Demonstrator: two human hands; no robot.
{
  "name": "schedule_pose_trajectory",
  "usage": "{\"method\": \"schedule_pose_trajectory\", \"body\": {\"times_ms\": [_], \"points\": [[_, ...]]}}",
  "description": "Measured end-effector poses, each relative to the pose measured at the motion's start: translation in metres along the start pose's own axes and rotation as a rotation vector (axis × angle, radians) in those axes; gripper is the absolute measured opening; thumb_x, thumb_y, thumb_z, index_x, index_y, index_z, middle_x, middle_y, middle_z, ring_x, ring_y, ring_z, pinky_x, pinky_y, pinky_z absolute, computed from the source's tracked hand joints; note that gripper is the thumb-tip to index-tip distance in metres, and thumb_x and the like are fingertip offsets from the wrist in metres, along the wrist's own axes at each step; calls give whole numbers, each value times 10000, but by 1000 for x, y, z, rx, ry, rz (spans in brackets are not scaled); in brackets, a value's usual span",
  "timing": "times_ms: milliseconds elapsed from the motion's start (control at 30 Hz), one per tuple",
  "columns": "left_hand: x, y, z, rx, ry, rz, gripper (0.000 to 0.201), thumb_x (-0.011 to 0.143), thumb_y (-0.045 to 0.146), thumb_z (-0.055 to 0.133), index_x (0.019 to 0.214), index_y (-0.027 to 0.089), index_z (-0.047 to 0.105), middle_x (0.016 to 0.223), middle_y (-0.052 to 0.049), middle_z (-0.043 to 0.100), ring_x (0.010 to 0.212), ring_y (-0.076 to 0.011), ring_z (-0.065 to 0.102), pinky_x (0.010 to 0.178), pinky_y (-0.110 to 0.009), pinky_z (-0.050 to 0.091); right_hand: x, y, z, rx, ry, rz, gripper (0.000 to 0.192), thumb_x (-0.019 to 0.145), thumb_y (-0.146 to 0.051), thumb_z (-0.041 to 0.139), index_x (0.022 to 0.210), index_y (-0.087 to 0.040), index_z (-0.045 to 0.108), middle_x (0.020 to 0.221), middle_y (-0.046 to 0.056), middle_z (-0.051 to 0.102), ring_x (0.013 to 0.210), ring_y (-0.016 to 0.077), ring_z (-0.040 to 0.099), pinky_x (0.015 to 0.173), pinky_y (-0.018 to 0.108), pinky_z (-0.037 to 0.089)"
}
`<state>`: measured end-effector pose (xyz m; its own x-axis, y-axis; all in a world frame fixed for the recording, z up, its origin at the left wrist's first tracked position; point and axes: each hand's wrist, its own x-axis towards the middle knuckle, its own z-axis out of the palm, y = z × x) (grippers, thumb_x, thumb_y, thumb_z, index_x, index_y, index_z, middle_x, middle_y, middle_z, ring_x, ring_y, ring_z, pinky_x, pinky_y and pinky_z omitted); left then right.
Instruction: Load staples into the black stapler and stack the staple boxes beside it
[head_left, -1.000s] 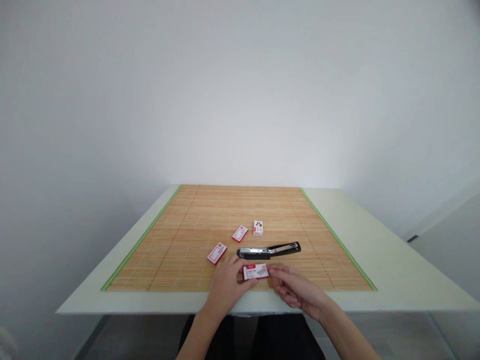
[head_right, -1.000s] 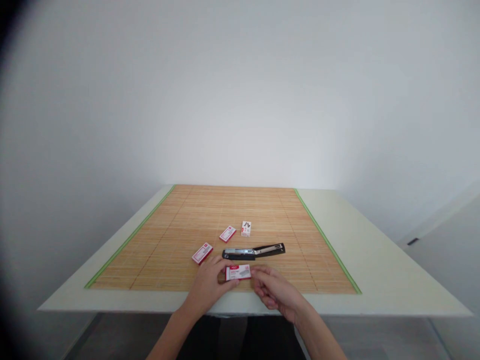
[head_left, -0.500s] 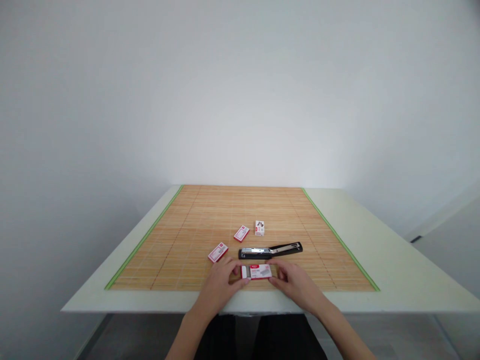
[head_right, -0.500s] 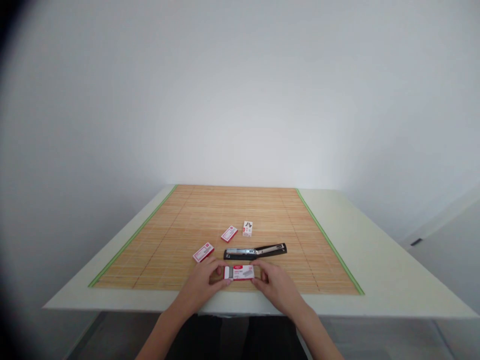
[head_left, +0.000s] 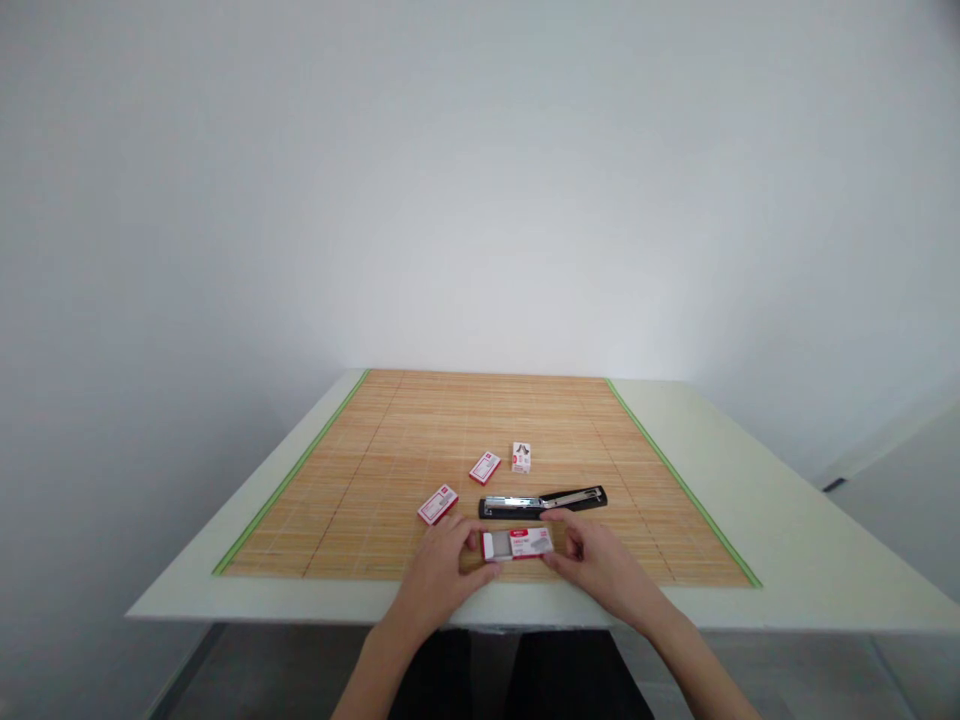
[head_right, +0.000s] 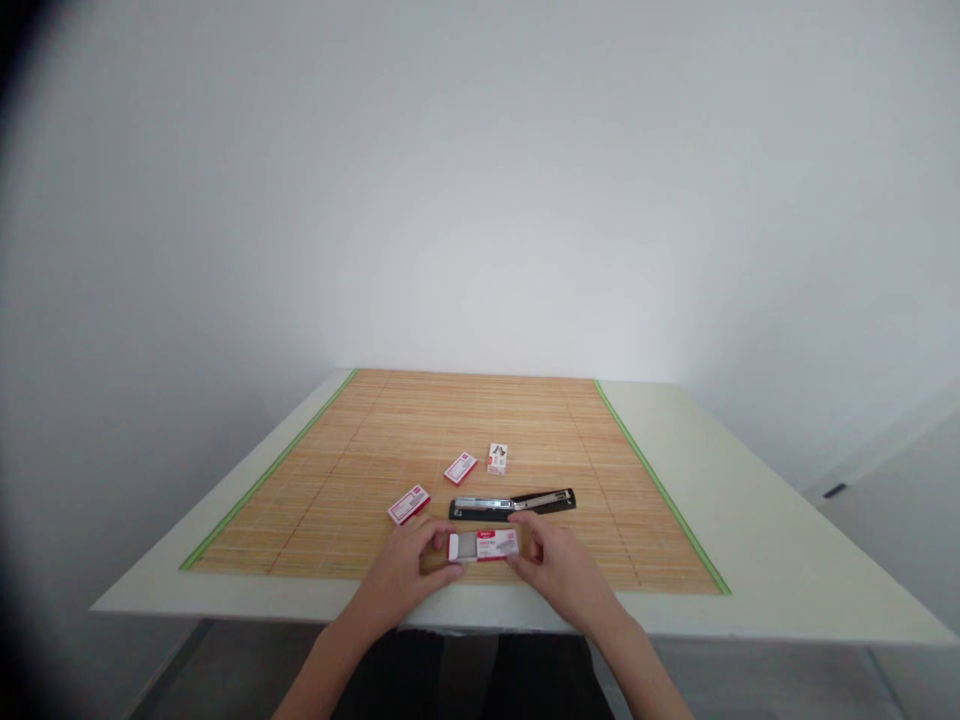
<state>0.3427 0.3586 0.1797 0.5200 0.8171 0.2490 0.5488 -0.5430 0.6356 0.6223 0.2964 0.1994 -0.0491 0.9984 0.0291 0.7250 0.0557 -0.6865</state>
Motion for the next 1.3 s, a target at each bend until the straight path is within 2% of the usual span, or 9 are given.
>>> {"method": "schedule_pose_trajectory", "body": {"times_ms": [167,300,433,633,767,900,1067,1167,1300], "points": [[-1,3,4,25,94,-12,410,930,450,682,1292,272,612,1082,-39,661,1036,-239,622,948,-390,490,18,-22,6,56,53,-28,405,973,-394,574,1346,-248,632,703,-39,602,649,169,554,599,268,357],[1,8,7,121,120,19,396,1008,437,549,1372,285,584,1191,-64,653,1139,-262,605,1005,-432,480,40,-38,20,90,80,-23,341,984,-405,540,1198,-214,725,755,9,680,667,181,584,610,273,374],[1,9,9,160,100,23,407,1005,408,551,1392,286,570,1194,-63,657,1128,-263,611,1002,-438,489,54,-43,38,183,106,-25,318,976,-411,540,1051,-189,754,818,41,739,688,190,635,645,274,426],[0,6,9,166,100,48,521,938,442,656,1423,294,540,1272,-66,641,1192,-280,588,1045,-460,468,68,-45,57,197,189,20,321,970,-425,536,1015,-176,733,616,-13,625,545,169,545,533,259,352],[0,4,9,163,96,54,549,911,442,686,1420,296,540,1236,-65,650,1177,-285,594,1039,-466,463,74,-56,55,174,218,-27,211,944,-373,598,918,-212,733,606,-31,591,589,160,543,584,256,349],[-2,5,7,115,84,43,566,852,444,759,1362,287,572,1174,-60,661,1123,-283,607,989,-445,476,64,-63,37,114,227,-91,175,964,-346,586,943,-234,720,598,-51,551,584,147,526,602,254,336],[-2,9,4,83,54,53,344,871,404,750,1191,314,658,1113,-40,659,1082,-268,602,947,-414,463,42,-64,21,-98,72,-186,99,919,-268,644,860,-246,720,624,-51,593,595,129,527,593,253,288],[0,9,3,78,42,46,293,889,392,733,1162,310,667,1082,-33,657,1059,-260,598,928,-400,454,36,-64,26,-157,-14,-208,87,904,-243,660,851,-246,728,678,-46,645,617,120,537,600,249,280],[1,7,2,68,20,29,278,871,384,754,1127,305,678,1014,-17,660,999,-246,597,897,-381,446,37,-65,32,-203,-39,-188,116,917,-249,640,861,-242,742,709,-33,661,641,124,540,607,249,272]]}}
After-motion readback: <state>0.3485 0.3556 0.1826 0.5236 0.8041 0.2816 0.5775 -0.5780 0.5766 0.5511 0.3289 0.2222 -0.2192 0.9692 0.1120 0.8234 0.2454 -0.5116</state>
